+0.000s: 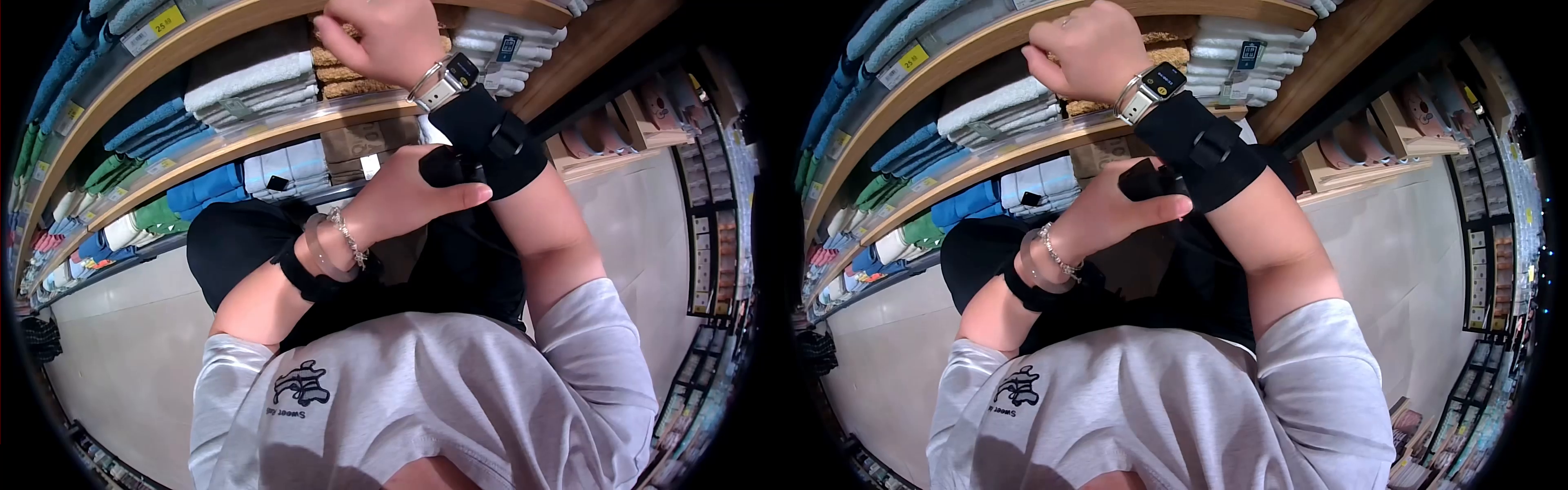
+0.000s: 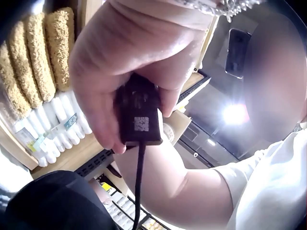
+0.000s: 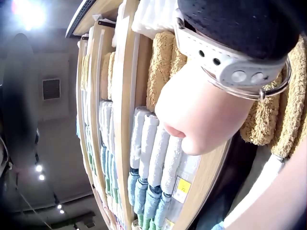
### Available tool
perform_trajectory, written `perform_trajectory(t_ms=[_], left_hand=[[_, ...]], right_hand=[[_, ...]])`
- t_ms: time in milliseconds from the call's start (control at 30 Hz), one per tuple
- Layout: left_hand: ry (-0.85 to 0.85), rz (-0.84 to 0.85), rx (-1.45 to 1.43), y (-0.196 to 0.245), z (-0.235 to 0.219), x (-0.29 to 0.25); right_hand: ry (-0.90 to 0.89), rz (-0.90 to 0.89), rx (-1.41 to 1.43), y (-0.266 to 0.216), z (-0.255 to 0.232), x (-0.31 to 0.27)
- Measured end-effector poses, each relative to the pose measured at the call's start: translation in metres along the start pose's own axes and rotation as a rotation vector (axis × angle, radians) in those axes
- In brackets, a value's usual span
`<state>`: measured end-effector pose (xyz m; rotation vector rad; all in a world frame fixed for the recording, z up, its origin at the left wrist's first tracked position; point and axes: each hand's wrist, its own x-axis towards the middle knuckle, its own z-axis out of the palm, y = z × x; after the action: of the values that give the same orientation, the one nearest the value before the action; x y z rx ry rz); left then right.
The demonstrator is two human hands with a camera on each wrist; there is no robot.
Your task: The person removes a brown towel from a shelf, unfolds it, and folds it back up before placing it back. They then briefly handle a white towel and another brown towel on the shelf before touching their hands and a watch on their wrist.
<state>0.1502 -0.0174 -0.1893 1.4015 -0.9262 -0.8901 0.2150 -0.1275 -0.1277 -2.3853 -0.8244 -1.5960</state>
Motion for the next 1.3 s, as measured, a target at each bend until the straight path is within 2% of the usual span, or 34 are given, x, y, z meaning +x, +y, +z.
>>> perform_trajectory(t_ms=[100,133,200,233,333,367,467,500,533,600,633,667,733,767,800,867,900,933,967,1033,1067,1100,1200,1233,1300], left_hand=[[-0.028,-0.057,-0.111,0.015,-0.006,-0.003],[-0.046,-0.089,-0.156,0.020,-0.009,-0.005],[-0.072,-0.057,-0.050,-0.008,-0.021,0.000],[-0.086,-0.041,0.004,-0.021,-0.027,0.003],[-0.158,-0.028,-0.058,-0.027,-0.034,0.005],[-0.165,0.031,-0.069,-0.026,-0.035,0.006],[-0.181,0.171,-0.078,-0.024,-0.032,0.008],[-0.181,0.191,-0.061,-0.023,-0.031,0.008],[-0.181,0.211,-0.043,-0.021,-0.030,0.008],[-0.204,0.054,0.296,0.001,-0.032,0.003],[-0.219,0.028,0.362,0.005,-0.034,0.002],[-0.236,0.002,0.428,0.010,-0.036,0.000],[-0.281,0.051,0.350,0.009,-0.043,-0.003],[-0.419,0.161,0.600,0.009,-0.052,-0.003],[-0.468,0.023,0.501,0.018,-0.050,-0.011],[-0.515,-0.018,0.375,0.038,-0.039,-0.020],[-0.452,0.076,0.352,0.044,-0.031,-0.023],[-0.385,0.170,0.326,0.047,-0.023,-0.024],[-0.265,0.424,0.392,0.046,-0.018,-0.022],[-0.015,0.466,0.635,0.041,-0.006,-0.017],[0.113,0.487,0.756,0.036,-0.001,-0.014],[0.167,0.565,0.798,0.022,0.000,-0.008],[0.217,0.602,0.857,0.010,0.013,-0.003],[0.137,0.547,0.845,0.006,0.012,-0.002],[0.123,0.598,0.794,-0.005,0.012,0.004]], right_hand=[[0.080,0.292,0.252,-0.004,0.001,0.007],[0.087,0.457,0.402,-0.009,-0.002,0.011],[0.097,0.788,0.700,-0.021,-0.009,0.020],[0.160,0.821,0.924,-0.023,-0.005,0.021],[0.122,0.875,1.319,-0.022,-0.014,0.028],[0.178,1.011,1.637,-0.026,-0.016,0.030],[0.146,0.978,2.156,-0.021,-0.016,0.023],[0.152,1.009,2.215,-0.020,-0.015,0.021],[0.107,1.027,2.061,-0.018,-0.012,0.018],[0.030,1.047,1.753,-0.013,-0.004,0.011],[-0.028,0.782,1.304,-0.011,0.004,0.012],[-0.173,0.664,1.007,-0.009,0.002,0.007],[-0.424,0.427,0.402,-0.017,-0.014,0.000],[-0.484,0.237,0.161,-0.021,-0.017,-0.006],[-0.484,0.062,0.040,-0.019,-0.011,-0.021],[-0.669,-0.054,0.052,-0.020,-0.004,-0.048],[-0.768,-0.085,0.057,-0.025,0.001,-0.061],[-0.869,-0.118,0.065,-0.030,0.006,-0.075],[-1.042,-0.030,0.162,-0.033,0.014,-0.088],[-1.240,0.050,0.224,-0.047,0.019,-0.103],[-1.285,0.059,0.218,-0.055,0.022,-0.109],[-1.308,0.067,0.204,-0.064,0.023,-0.112],[-1.315,0.083,0.130,-0.084,0.025,-0.118],[-1.312,0.093,0.107,-0.088,0.026,-0.119],[-1.292,0.112,0.076,-0.090,0.029,-0.120]])
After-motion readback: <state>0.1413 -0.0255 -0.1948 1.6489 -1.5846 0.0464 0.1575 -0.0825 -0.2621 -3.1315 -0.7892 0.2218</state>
